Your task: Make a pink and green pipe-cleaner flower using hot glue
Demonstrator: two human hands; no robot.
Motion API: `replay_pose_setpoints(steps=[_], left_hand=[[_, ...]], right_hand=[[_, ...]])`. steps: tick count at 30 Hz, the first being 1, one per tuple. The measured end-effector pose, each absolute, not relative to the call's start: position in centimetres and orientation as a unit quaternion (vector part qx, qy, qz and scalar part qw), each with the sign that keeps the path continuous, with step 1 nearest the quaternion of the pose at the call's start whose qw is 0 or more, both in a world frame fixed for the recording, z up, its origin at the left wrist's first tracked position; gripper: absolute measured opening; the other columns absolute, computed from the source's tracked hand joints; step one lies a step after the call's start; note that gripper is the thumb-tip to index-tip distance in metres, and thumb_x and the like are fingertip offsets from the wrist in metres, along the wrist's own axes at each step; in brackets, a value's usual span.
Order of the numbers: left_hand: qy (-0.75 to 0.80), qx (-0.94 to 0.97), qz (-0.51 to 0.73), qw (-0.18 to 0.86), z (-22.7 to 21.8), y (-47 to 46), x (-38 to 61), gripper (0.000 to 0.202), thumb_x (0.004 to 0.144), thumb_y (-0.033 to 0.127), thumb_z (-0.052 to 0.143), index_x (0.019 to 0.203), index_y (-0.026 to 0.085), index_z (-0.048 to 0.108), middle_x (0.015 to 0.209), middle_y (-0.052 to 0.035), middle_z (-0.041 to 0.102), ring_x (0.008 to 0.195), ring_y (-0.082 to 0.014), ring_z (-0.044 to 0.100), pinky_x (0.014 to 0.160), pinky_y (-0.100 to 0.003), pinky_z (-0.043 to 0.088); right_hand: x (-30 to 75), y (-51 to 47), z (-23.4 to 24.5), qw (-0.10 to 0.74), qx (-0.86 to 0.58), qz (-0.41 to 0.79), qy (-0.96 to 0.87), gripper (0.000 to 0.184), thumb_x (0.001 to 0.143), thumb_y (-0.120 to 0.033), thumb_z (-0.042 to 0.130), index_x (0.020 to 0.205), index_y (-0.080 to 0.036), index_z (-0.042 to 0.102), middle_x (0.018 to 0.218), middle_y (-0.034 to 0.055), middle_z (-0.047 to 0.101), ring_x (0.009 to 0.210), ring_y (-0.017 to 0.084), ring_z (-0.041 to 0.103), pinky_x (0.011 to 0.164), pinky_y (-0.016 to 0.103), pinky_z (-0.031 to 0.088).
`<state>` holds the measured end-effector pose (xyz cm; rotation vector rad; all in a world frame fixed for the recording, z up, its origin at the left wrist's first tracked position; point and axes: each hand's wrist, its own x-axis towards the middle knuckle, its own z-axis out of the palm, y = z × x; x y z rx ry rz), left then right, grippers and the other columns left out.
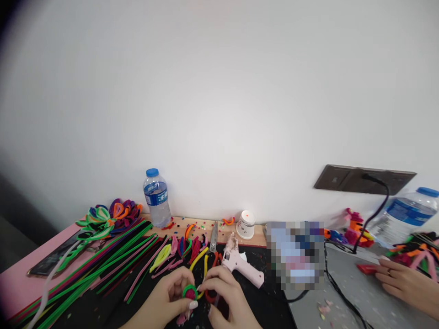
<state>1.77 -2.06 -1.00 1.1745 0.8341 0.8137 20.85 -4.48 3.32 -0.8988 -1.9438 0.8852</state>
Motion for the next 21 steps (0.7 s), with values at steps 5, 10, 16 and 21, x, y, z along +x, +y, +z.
replay_pose_setpoints(steps=[5, 10, 16, 21], left_hand=[[0.372, 0.524, 0.364, 0.674, -1.08, -2.09, 1.72, 0.019, 0.065, 0.01, 0.067, 0.075, 0.018, 0.052, 0.052, 0.009, 0.052, 0.039, -0.0077, 0.05, 0.039, -0.018, 0.039], [0.374, 0.521, 0.362, 0.676, -1.02, -2.04, 1.81, 0.019, 0.065, 0.01, 0.068, 0.074, 0.018, 0.052, 0.052, 0.0088, 0.052, 0.04, -0.0076, 0.05, 0.039, -0.018, 0.039], [0.373, 0.524, 0.358, 0.677, -0.85, -2.06, 1.82, 0.019, 0.066, 0.012, 0.068, 0.075, 0.017, 0.052, 0.052, 0.0083, 0.054, 0.04, -0.0077, 0.05, 0.039, -0.018, 0.04], [0.374, 0.525, 0.358, 0.675, -0.84, -2.14, 1.74, 0.019, 0.066, 0.011, 0.067, 0.074, 0.017, 0.052, 0.052, 0.0088, 0.052, 0.039, -0.0073, 0.049, 0.039, -0.018, 0.039]], right_hand=[[20.88, -4.6, 3.32, 0.403, -0.356, 0.346, -0.769, 0.036, 0.071, -0.007, 0.051, 0.101, -0.023, 0.065, 0.096, 0.0078, 0.058, 0.086, 0.021, 0.058, 0.075, 0.032, 0.049], [20.81, -4.67, 3.57, 0.404, -0.363, 0.346, -0.766, 0.037, 0.071, -0.006, 0.051, 0.101, -0.023, 0.065, 0.097, 0.0077, 0.059, 0.085, 0.02, 0.058, 0.075, 0.032, 0.049], [20.84, -4.68, 3.55, 0.405, -0.365, 0.342, -0.766, 0.038, 0.07, -0.005, 0.051, 0.101, -0.023, 0.065, 0.097, 0.0075, 0.059, 0.086, 0.021, 0.059, 0.075, 0.032, 0.049], [20.81, -4.5, 3.39, 0.406, -0.357, 0.338, -0.771, 0.039, 0.071, -0.004, 0.052, 0.102, -0.024, 0.064, 0.097, 0.0073, 0.059, 0.086, 0.02, 0.059, 0.075, 0.031, 0.049]])
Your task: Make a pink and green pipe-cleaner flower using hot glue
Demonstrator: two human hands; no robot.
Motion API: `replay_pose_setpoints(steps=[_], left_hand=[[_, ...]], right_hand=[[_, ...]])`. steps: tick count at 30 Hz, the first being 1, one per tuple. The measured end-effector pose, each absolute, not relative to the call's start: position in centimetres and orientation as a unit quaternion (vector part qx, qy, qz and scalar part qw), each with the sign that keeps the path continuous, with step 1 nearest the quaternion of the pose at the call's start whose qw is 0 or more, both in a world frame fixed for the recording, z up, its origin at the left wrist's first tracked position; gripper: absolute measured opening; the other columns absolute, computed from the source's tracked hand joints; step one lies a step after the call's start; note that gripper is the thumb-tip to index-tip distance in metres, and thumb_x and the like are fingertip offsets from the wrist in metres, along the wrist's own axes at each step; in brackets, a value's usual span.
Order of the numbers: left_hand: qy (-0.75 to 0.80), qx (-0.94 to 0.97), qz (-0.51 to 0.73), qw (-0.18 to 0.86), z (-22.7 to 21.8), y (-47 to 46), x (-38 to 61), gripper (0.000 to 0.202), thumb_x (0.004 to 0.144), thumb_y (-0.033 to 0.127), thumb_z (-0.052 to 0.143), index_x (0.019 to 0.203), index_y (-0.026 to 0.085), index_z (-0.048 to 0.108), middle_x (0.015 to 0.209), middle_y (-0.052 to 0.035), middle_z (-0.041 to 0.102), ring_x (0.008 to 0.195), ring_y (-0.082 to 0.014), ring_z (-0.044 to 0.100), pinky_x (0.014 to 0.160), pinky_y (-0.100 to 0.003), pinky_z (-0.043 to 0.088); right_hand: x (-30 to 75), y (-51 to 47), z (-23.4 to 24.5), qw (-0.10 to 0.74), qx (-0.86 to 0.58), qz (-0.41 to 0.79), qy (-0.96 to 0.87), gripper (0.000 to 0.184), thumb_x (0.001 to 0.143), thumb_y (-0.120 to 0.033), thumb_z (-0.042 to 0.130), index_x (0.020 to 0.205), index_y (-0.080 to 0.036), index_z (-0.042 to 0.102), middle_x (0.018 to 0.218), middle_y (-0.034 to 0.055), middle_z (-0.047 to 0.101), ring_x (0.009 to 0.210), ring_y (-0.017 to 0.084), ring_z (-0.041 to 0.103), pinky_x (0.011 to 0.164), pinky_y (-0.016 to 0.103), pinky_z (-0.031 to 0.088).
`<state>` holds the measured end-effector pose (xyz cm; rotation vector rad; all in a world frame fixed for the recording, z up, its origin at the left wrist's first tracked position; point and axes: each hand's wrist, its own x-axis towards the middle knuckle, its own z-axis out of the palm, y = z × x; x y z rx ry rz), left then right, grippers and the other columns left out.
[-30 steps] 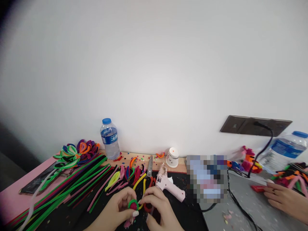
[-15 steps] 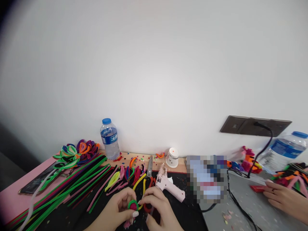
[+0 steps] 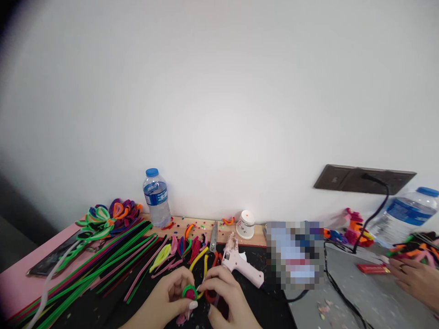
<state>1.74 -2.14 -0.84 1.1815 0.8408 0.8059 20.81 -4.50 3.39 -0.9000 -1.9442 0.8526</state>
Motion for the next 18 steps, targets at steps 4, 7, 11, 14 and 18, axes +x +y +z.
replay_pose_setpoints(steps=[4, 7, 11, 14, 18], left_hand=[[0.373, 0.526, 0.363, 0.673, -1.04, -2.1, 1.75, 0.019, 0.065, 0.011, 0.067, 0.074, 0.017, 0.052, 0.053, 0.0085, 0.052, 0.041, -0.0077, 0.05, 0.039, -0.018, 0.039], [0.374, 0.525, 0.362, 0.674, -0.91, -2.1, 1.77, 0.019, 0.065, 0.011, 0.068, 0.073, 0.018, 0.052, 0.053, 0.0087, 0.052, 0.04, -0.0076, 0.049, 0.039, -0.018, 0.039], [0.38, 0.527, 0.352, 0.674, -0.6, -2.12, 1.82, 0.019, 0.065, 0.011, 0.067, 0.072, 0.018, 0.051, 0.051, 0.0089, 0.052, 0.039, -0.0076, 0.049, 0.039, -0.018, 0.039], [0.384, 0.527, 0.351, 0.672, -0.62, -2.09, 1.85, 0.019, 0.065, 0.011, 0.067, 0.072, 0.018, 0.051, 0.051, 0.0087, 0.053, 0.039, -0.0076, 0.049, 0.039, -0.018, 0.039], [0.379, 0.525, 0.35, 0.677, -0.81, -2.09, 1.81, 0.02, 0.065, 0.013, 0.068, 0.073, 0.018, 0.051, 0.051, 0.0085, 0.054, 0.038, -0.0071, 0.048, 0.039, -0.018, 0.04]], right_hand=[[20.82, -4.42, 3.39, 0.406, -0.356, 0.333, -0.773, 0.038, 0.071, -0.005, 0.052, 0.102, -0.023, 0.063, 0.097, 0.0076, 0.059, 0.089, 0.021, 0.058, 0.077, 0.032, 0.048], [20.89, -4.43, 3.44, 0.403, -0.357, 0.339, -0.771, 0.037, 0.071, -0.005, 0.051, 0.102, -0.023, 0.064, 0.098, 0.0081, 0.058, 0.087, 0.021, 0.058, 0.075, 0.032, 0.049], [20.86, -4.55, 3.54, 0.4, -0.355, 0.35, -0.769, 0.036, 0.072, -0.006, 0.051, 0.101, -0.023, 0.064, 0.097, 0.0079, 0.058, 0.084, 0.02, 0.058, 0.073, 0.031, 0.049], [20.78, -4.68, 3.51, 0.4, -0.358, 0.351, -0.767, 0.034, 0.073, -0.008, 0.051, 0.101, -0.023, 0.064, 0.097, 0.0079, 0.058, 0.083, 0.02, 0.058, 0.073, 0.031, 0.05], [20.83, -4.65, 3.25, 0.401, -0.356, 0.351, -0.768, 0.034, 0.073, -0.009, 0.051, 0.101, -0.023, 0.064, 0.097, 0.0077, 0.058, 0.084, 0.02, 0.058, 0.074, 0.031, 0.05]])
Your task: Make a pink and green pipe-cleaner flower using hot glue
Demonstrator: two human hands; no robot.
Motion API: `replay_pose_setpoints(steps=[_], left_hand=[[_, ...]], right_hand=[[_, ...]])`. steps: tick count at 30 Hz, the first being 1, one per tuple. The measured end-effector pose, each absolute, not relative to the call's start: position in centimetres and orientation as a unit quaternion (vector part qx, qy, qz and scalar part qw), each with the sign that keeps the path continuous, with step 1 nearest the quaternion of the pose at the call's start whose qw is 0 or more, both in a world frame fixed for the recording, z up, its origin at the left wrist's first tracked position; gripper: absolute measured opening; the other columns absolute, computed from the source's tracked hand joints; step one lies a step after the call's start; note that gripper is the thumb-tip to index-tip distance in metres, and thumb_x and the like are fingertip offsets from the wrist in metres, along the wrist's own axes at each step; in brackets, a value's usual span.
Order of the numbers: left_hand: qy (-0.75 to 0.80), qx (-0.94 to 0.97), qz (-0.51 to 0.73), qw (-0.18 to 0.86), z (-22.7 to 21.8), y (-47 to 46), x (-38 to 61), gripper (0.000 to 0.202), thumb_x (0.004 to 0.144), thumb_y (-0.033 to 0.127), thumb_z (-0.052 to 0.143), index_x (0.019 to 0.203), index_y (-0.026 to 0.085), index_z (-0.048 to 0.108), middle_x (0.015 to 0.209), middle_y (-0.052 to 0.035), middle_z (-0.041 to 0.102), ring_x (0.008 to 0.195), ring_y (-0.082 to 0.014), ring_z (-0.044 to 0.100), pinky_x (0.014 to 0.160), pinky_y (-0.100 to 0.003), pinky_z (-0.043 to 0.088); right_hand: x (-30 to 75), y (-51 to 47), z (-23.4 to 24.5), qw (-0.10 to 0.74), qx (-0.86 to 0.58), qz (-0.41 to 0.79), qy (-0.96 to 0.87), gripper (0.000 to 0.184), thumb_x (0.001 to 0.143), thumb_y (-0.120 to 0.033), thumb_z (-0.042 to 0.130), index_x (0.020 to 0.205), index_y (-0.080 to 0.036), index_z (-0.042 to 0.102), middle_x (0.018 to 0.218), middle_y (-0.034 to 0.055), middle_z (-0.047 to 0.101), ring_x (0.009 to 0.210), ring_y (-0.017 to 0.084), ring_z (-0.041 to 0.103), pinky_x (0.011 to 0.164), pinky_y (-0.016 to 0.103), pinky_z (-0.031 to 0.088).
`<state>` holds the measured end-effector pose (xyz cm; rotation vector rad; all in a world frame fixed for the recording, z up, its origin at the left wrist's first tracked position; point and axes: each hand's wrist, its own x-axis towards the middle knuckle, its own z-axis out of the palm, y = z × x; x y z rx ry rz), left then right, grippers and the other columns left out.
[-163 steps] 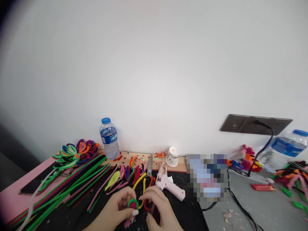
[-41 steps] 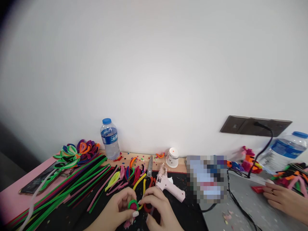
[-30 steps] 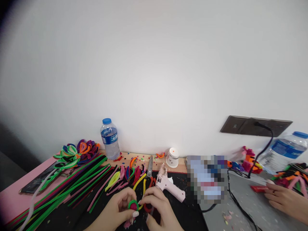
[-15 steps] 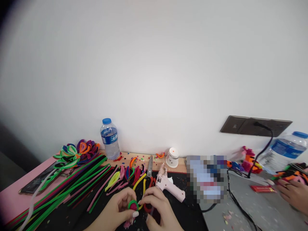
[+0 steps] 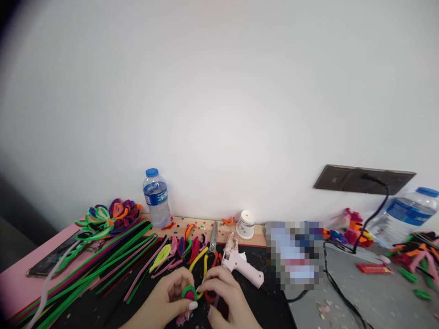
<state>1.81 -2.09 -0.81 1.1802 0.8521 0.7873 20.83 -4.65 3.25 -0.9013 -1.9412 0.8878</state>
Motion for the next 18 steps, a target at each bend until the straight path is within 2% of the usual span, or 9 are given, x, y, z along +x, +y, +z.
replay_pose_setpoints(steps=[6, 11, 15, 18], left_hand=[[0.373, 0.521, 0.359, 0.679, -1.04, -2.09, 1.78, 0.022, 0.065, 0.016, 0.071, 0.073, 0.018, 0.051, 0.052, 0.0087, 0.053, 0.038, -0.0066, 0.048, 0.038, -0.018, 0.04], [0.356, 0.499, 0.393, 0.686, -1.24, -2.01, 1.75, 0.023, 0.068, 0.021, 0.073, 0.079, 0.018, 0.053, 0.054, 0.0084, 0.053, 0.04, -0.0081, 0.052, 0.039, -0.018, 0.041], [0.344, 0.483, 0.435, 0.678, -1.3, -1.86, 1.67, 0.024, 0.069, 0.022, 0.074, 0.083, 0.018, 0.055, 0.06, 0.0073, 0.055, 0.044, -0.0088, 0.057, 0.045, -0.02, 0.046], [0.342, 0.478, 0.445, 0.675, -1.22, -1.73, 1.64, 0.025, 0.068, 0.023, 0.074, 0.085, 0.019, 0.056, 0.062, 0.0066, 0.056, 0.045, -0.009, 0.056, 0.045, -0.021, 0.047]], right_hand=[[20.91, -4.33, 3.21, 0.399, -0.351, 0.347, -0.773, 0.036, 0.071, -0.007, 0.05, 0.1, -0.022, 0.065, 0.096, 0.0079, 0.058, 0.084, 0.02, 0.059, 0.073, 0.031, 0.05], [20.73, -4.73, 3.06, 0.416, -0.369, 0.322, -0.766, 0.039, 0.07, -0.008, 0.052, 0.105, -0.022, 0.06, 0.1, 0.0084, 0.06, 0.09, 0.023, 0.06, 0.08, 0.034, 0.049], [20.72, -4.94, 2.65, 0.427, -0.417, 0.297, -0.745, 0.042, 0.074, -0.011, 0.053, 0.114, -0.023, 0.054, 0.1, 0.0085, 0.062, 0.089, 0.024, 0.06, 0.075, 0.032, 0.051], [20.65, -4.65, 2.43, 0.425, -0.411, 0.286, -0.754, 0.036, 0.075, -0.013, 0.053, 0.11, -0.022, 0.055, 0.097, 0.0083, 0.062, 0.085, 0.023, 0.06, 0.075, 0.032, 0.051]])
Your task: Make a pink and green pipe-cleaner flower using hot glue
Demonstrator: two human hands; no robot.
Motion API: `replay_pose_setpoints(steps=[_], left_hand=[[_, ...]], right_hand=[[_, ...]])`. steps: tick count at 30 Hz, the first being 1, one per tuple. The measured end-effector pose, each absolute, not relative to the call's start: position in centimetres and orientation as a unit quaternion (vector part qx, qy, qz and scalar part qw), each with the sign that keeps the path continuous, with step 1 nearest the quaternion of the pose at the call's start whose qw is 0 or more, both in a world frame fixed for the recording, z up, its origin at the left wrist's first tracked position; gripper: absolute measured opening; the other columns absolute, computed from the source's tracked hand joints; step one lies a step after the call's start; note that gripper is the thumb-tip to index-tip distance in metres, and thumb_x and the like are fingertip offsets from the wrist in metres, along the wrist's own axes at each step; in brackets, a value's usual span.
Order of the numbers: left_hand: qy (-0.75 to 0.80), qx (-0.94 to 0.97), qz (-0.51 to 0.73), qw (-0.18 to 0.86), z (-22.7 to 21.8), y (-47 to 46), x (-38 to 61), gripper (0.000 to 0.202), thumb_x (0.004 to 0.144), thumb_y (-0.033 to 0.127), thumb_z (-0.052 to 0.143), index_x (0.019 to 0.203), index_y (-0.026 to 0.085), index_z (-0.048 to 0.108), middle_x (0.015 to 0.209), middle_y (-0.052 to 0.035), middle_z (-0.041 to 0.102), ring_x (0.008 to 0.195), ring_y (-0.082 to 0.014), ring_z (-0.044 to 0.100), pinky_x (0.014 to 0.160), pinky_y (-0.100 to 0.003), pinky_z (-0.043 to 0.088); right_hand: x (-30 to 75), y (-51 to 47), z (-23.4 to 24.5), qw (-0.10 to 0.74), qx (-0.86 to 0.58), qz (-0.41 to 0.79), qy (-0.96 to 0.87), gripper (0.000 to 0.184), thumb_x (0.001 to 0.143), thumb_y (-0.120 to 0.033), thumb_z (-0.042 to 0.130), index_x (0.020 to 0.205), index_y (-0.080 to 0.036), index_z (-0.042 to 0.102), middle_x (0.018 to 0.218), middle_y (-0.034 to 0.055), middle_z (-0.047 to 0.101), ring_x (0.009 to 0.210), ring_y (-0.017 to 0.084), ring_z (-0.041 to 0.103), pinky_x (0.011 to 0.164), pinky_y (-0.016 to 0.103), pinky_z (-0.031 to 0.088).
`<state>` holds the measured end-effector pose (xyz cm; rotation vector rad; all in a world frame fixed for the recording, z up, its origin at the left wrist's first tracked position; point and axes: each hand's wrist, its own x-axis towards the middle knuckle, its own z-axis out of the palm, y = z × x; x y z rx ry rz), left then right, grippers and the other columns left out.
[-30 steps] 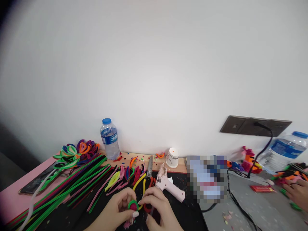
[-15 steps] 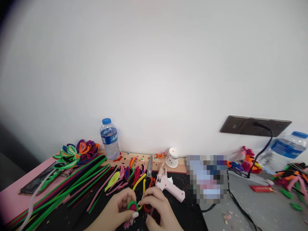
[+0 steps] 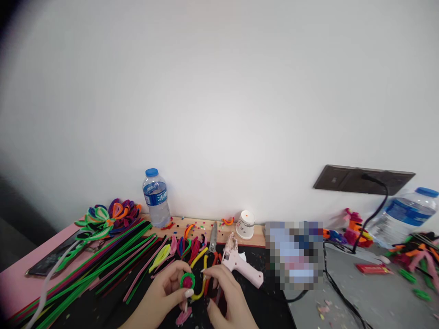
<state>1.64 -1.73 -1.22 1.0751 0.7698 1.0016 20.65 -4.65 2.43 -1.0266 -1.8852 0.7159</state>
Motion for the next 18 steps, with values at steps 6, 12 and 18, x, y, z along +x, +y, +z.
replay_pose_setpoints(steps=[6, 12, 18], left_hand=[[0.339, 0.479, 0.434, 0.683, -1.1, -1.9, 1.7, 0.027, 0.066, 0.024, 0.076, 0.084, 0.019, 0.057, 0.06, 0.0073, 0.054, 0.043, -0.0078, 0.053, 0.042, -0.019, 0.045], [0.347, 0.537, 0.383, 0.667, -1.6, -2.2, 1.5, 0.024, 0.065, 0.019, 0.074, 0.083, 0.019, 0.057, 0.051, 0.0081, 0.052, 0.039, -0.0083, 0.047, 0.04, -0.018, 0.04], [0.394, 0.635, 0.321, 0.582, -0.2, -2.3, 1.2, 0.019, 0.062, 0.009, 0.072, 0.075, 0.018, 0.062, 0.055, 0.0077, 0.046, 0.052, -0.0101, 0.046, 0.049, -0.019, 0.037]], right_hand=[[20.4, -4.1, 2.0, 0.366, -0.383, 0.278, -0.801, 0.016, 0.08, -0.016, 0.051, 0.089, -0.021, 0.063, 0.095, 0.0083, 0.059, 0.088, 0.022, 0.059, 0.078, 0.033, 0.049], [20.3, -4.2, 1.4, 0.339, -0.4, 0.255, -0.813, 0.016, 0.082, -0.015, 0.051, 0.083, -0.022, 0.065, 0.096, 0.0078, 0.059, 0.088, 0.022, 0.058, 0.078, 0.035, 0.048], [19.7, -4.5, 1.4, 0.339, -0.412, 0.244, -0.81, 0.017, 0.076, -0.009, 0.054, 0.074, -0.021, 0.066, 0.094, 0.0076, 0.058, 0.087, 0.022, 0.058, 0.075, 0.035, 0.049]])
